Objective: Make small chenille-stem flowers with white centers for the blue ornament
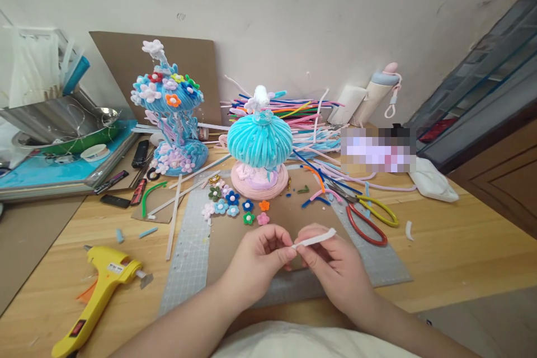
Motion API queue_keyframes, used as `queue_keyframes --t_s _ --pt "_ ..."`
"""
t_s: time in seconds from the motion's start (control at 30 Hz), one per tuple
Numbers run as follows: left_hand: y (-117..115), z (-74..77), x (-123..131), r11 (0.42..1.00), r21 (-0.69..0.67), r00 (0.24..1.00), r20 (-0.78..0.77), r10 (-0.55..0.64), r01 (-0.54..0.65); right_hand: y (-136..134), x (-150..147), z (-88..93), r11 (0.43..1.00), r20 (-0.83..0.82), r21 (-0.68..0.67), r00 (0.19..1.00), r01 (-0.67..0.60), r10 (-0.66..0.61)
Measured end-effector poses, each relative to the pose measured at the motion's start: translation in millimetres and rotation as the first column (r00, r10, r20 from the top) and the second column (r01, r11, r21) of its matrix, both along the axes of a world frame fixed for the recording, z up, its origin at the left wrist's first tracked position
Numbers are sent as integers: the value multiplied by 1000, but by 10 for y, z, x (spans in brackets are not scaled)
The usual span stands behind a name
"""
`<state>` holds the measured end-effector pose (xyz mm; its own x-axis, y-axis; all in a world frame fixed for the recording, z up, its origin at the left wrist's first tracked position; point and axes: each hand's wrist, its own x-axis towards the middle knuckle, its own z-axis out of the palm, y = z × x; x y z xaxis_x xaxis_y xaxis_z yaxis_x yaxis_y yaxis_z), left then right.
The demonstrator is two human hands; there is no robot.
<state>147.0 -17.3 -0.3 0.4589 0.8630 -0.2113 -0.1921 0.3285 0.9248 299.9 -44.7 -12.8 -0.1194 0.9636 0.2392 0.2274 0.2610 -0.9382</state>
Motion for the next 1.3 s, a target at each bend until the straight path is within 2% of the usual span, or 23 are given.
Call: queue_keyframes --t_s 0.13,0.2,0.27,0.33,0.4,0.47,0.5,0.53,0.57,0.6,0.63,0.67,0.7,0.77,0.83,0.93,1.13,1.2,1.3 --pt "-15 -14 -11 998 64 998 -63 15 -11 8 -7 -16 999 23 -33 999 -30 31" --pt "-30 -27 -13 995 96 997 -71 12 -5 17 -27 -22 984 -70 -162 996 -73 63" --pt "-40 -39 -11 991 130 997 -81 21 -11 30 -59 -21 923 -240 -343 966 -173 92" --pt "-39 -48 -7 988 154 992 -120 50 -31 56 -75 -6 849 -357 -449 927 -279 115" --pt "-28 -52 -3 985 159 978 -186 93 -64 104 -21 20 834 -320 -468 936 -292 148" --pt "-9 -58 -2 986 138 965 -230 128 -98 181 158 43 893 -120 -423 986 -156 115" --pt "2 -64 -4 984 128 961 -235 148 -121 230 300 45 934 16 -356 999 -30 38" --pt "14 -73 -6 982 119 959 -227 168 -144 281 472 38 957 195 -246 975 156 -109" --pt "26 -85 -10 980 111 960 -207 186 -166 331 665 18 944 384 -81 884 321 -268" --pt "39 -99 -13 977 103 963 -182 200 -184 377 864 -13 911 567 62 737 408 -368" --pt "50 -113 -16 976 95 965 -159 211 -198 416 1057 -55 895 703 146 592 422 -394" --pt "59 -127 -18 975 82 966 -139 217 -207 445 1231 -103 888 792 183 472 422 -387" --pt "67 -138 -19 975 69 968 -125 217 -210 465 1374 -153 908 862 147 400 393 -312" --pt "74 -152 -20 977 50 971 -111 213 -209 483 1556 -234 941 921 60 344 334 -181" --pt "72 -155 -23 978 43 973 -104 207 -203 484 1615 -262 962 929 21 351 273 -120" --pt "59 -150 -31 978 63 974 -105 202 -197 491 1619 -180 967 916 35 379 252 -132" --pt "44 -145 -27 981 72 975 -122 186 -178 529 1759 165 914 885 77 394 398 -247" --pt "49 -152 -25 979 67 973 -117 201 -194 448 1718 246 907 849 29 468 421 -245" --pt "56 -153 -28 971 77 969 -85 233 -227 150 1450 279 934 697 -91 692 345 -188"
